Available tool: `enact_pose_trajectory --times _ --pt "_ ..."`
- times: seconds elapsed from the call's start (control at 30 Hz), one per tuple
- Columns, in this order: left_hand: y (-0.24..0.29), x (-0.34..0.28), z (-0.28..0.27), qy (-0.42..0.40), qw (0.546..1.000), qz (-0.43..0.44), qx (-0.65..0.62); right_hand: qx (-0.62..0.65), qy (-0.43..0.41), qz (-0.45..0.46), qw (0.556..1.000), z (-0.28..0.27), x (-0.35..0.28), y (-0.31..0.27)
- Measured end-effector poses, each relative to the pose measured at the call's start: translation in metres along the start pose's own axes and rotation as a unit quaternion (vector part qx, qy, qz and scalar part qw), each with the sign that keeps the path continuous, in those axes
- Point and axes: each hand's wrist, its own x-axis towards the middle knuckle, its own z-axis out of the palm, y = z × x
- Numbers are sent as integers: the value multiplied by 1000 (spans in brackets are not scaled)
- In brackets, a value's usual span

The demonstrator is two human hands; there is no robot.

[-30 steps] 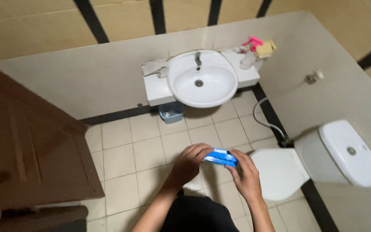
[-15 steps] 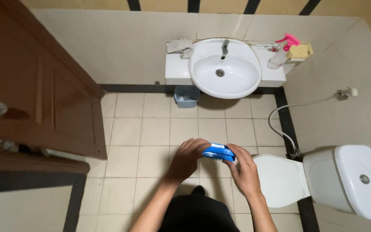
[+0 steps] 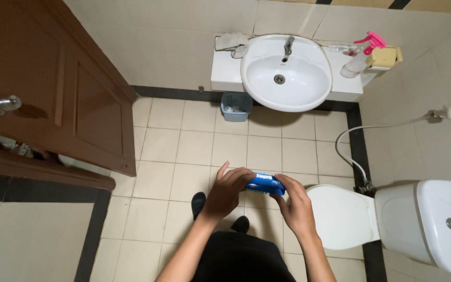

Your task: The person scrubs the inside of a white bathroom sink with a blue brush, then moves to scrub the grout lines on the tiled wall above the sink. The person also briefly handles a pink spray bottle.

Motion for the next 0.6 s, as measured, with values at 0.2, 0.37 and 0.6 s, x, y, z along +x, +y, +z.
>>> enact_pose_trajectory --times 0.2,0.37,0.6 --pt "-2 3 2 -26 999 0 20 2 -5 35 999 1 0 -2" --pt "-4 8 0 -39 999 -6 15 -1 11 27 1000 5 2 3" --pt "-17 22 -2 -38 999 30 -1 -15 13 72 997 6 10 -3"
